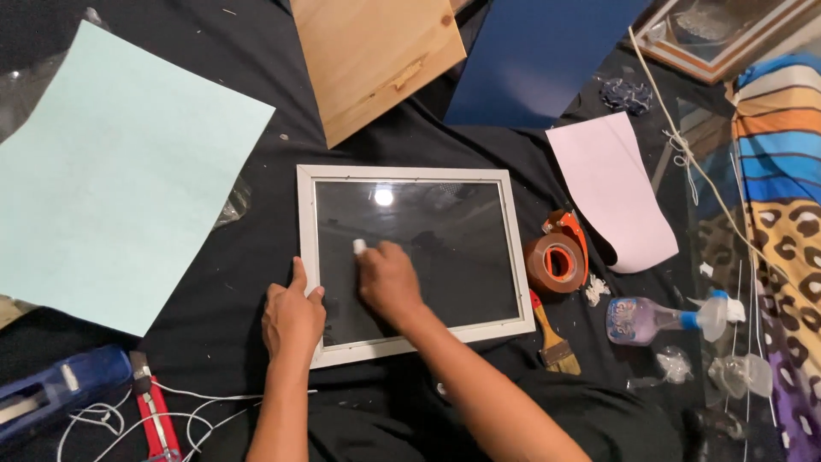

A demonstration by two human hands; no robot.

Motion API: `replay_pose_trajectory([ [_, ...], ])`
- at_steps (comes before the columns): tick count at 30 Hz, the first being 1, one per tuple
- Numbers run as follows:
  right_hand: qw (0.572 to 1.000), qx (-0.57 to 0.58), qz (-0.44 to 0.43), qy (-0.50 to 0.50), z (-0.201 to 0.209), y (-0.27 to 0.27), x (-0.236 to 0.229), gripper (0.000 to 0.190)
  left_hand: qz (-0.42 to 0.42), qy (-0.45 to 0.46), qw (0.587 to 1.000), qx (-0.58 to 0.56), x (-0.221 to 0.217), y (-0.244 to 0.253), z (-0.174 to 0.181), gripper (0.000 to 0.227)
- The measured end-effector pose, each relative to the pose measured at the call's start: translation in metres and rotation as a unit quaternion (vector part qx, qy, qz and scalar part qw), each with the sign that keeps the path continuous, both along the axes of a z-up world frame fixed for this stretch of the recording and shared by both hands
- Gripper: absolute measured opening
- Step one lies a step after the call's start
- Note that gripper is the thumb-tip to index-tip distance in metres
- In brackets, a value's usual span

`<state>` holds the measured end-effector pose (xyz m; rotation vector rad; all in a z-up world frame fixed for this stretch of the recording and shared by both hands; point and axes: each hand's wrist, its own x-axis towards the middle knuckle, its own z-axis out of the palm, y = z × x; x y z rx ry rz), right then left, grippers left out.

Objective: The person is preparing a picture frame by cleaning the glass with a cloth, brushing out debris from the frame, and then inserting a blue backing board.

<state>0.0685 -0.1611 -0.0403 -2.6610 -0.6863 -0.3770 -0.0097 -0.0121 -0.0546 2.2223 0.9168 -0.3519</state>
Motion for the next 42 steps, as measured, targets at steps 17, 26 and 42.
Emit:
replay_pose_trajectory([
  [17, 0.998, 0.039, -0.021, 0.051, -0.030, 0.054, 0.032, 0.009, -0.025, 0.031, 0.999, -0.016, 0.004, 0.003, 0.008, 0.067],
  [26, 0.997, -0.012, -0.067, -0.037, 0.010, -0.102, 0.105, 0.003, -0.038, 0.048, 0.998, -0.031, 0.010, 0.007, 0.045, 0.060],
  [42, 0.988, 0.126, 0.070, 0.063, -0.005, 0.085, 0.070, 0.003, -0.074, 0.054, 0.996, 0.013, 0.008, 0.010, 0.031, 0.064],
])
